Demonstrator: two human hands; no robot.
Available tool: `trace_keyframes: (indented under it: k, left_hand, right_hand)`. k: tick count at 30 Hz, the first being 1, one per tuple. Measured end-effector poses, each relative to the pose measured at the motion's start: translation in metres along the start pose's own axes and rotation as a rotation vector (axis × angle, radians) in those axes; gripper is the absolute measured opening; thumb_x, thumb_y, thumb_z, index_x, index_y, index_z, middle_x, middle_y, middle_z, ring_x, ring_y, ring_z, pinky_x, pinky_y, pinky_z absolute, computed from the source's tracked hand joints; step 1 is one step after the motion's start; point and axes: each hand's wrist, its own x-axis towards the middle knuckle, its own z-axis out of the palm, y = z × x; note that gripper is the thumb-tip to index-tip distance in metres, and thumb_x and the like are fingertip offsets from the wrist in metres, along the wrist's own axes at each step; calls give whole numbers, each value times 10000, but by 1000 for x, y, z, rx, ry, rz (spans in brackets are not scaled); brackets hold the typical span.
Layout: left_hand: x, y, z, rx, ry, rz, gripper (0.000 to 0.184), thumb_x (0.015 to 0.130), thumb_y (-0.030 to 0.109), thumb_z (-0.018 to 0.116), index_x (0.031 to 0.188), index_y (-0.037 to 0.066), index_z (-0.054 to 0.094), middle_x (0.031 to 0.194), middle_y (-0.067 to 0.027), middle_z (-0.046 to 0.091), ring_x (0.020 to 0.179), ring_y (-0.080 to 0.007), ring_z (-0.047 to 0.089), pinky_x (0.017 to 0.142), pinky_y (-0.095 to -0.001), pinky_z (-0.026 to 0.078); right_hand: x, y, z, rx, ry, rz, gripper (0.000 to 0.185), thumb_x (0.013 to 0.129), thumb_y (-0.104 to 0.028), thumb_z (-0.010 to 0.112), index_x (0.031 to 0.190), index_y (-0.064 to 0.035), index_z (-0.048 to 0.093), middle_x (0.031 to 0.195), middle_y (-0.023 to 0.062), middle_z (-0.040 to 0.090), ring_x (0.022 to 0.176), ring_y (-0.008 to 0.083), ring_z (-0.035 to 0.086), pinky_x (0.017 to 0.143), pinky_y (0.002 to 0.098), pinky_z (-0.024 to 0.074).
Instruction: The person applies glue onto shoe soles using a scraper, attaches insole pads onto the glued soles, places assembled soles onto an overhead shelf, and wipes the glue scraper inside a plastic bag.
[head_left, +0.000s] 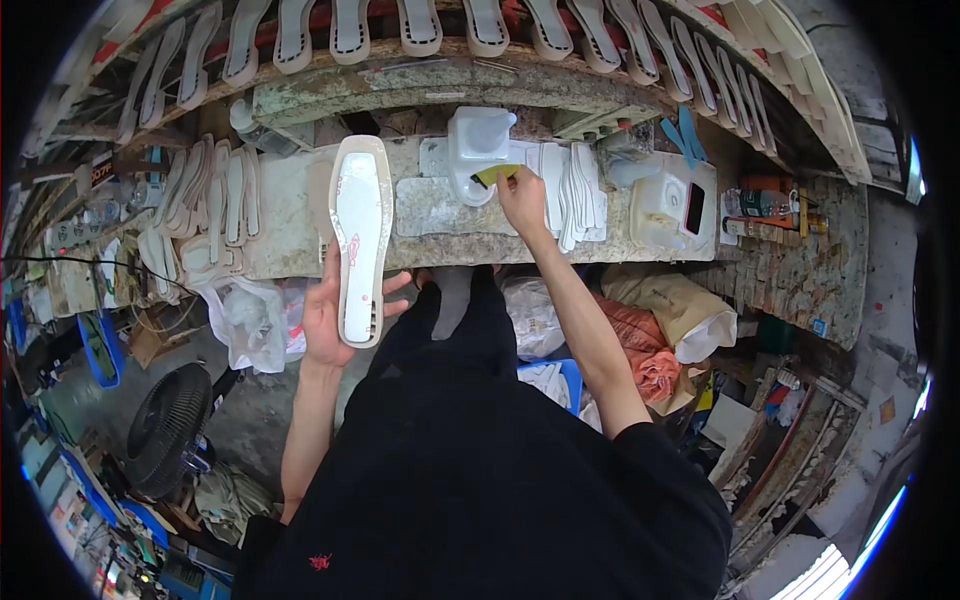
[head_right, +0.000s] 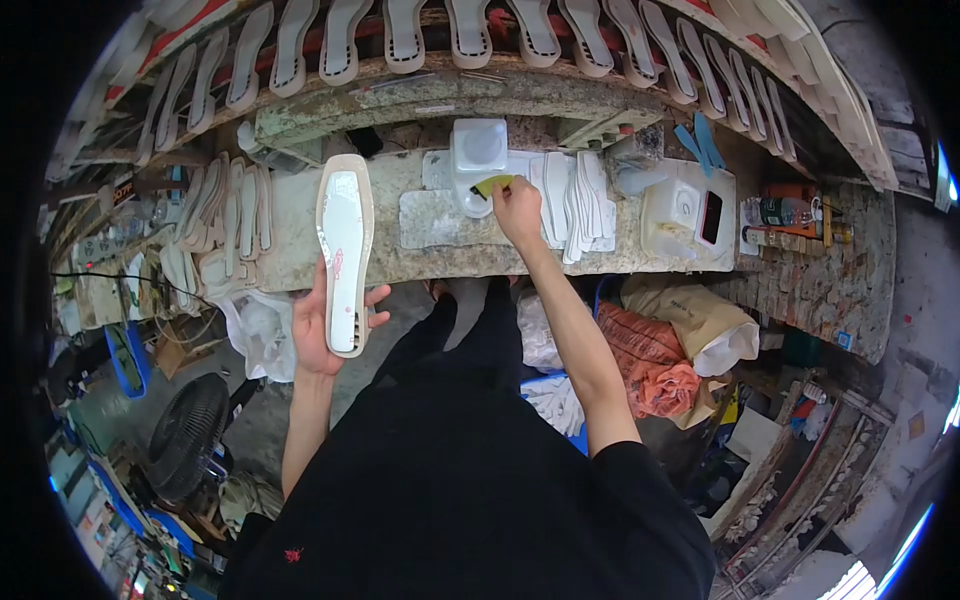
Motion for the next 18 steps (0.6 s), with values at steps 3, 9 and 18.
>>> trace_keyframes:
  k: [3,9,18]
  left_hand:
    - [5,0,10,7,-1,-5,771,1012,374,466,1689,263,114,1656,-145,357,1349,-566,514,991,-671,556]
    - [28,-12,31,-39,-38,-40,743,1016,350,444,1685,267,129,1671,-139,331,1346,-562,517,995,-655,565]
    - [31,-29,54,51,-54,-35,754,1022,357,421,1695,280,89,1689,-137,308,1359,-564,504,1010,-662,549]
  right_hand:
    - [2,-4,-8,91,58,-48,165,891,-93,738,844,52,676,786,201,676,682,356,692,626,422,539]
    - [-20,-14,-37,118,10,-102,130,865,-70,740,845,41,675,804,195,675,715,352,696,646,415,548]
    - [-15,43,13,-204,-348,62,262,869,-179,766,981,44,687,978,260,694,919,434,696,821,528,560]
